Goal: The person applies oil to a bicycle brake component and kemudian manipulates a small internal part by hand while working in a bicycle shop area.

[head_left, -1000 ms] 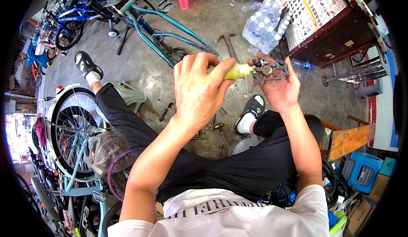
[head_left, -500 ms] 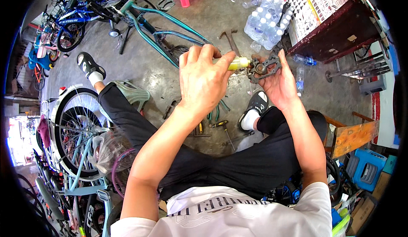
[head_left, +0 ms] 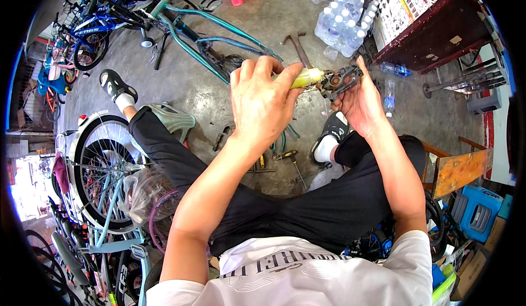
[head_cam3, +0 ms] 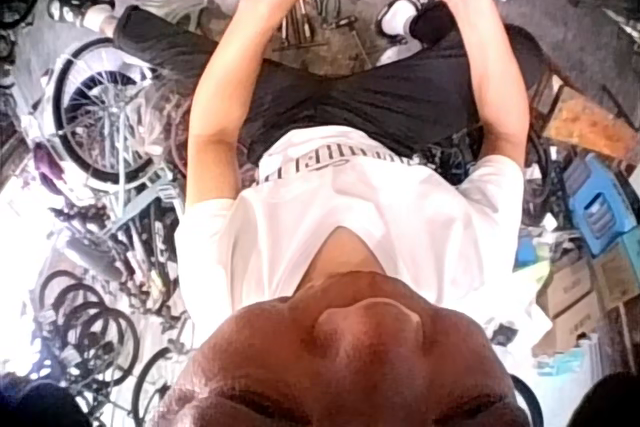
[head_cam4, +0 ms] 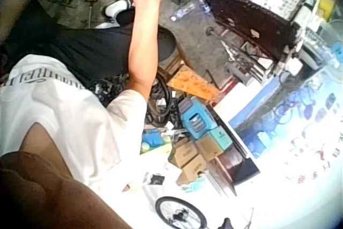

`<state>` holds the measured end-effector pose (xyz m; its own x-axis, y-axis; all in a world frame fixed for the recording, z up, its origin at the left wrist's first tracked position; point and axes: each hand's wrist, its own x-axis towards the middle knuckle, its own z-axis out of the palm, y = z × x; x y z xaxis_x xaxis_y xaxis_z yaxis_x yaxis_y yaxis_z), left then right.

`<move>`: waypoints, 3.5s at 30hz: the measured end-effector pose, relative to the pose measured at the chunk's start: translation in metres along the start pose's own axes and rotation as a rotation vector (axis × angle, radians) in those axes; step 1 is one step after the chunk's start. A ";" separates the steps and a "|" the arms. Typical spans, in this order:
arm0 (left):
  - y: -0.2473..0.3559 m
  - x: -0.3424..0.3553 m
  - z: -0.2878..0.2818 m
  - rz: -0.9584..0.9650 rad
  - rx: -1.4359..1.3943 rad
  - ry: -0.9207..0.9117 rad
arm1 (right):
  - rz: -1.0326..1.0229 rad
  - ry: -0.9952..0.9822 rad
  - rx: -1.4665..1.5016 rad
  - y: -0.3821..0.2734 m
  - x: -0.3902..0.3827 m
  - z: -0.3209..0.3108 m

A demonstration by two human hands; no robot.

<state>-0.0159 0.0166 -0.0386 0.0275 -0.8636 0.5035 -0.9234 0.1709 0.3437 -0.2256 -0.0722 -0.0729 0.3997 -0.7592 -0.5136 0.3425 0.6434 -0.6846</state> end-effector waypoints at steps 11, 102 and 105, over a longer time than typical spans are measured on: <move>0.003 -0.002 0.000 -0.015 0.016 -0.024 | 0.010 -0.001 -0.032 -0.001 -0.003 0.003; -0.054 -0.199 0.093 -0.429 -0.474 -0.248 | -1.020 -0.132 -1.126 0.015 0.014 0.007; -0.053 -0.201 0.094 -0.435 -0.489 -0.257 | -1.054 -0.114 -1.150 0.014 0.010 0.009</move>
<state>-0.0083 0.1365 -0.2326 0.2081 -0.9765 0.0565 -0.5695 -0.0740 0.8187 -0.2095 -0.0702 -0.0832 0.4852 -0.7568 0.4379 -0.2889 -0.6115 -0.7367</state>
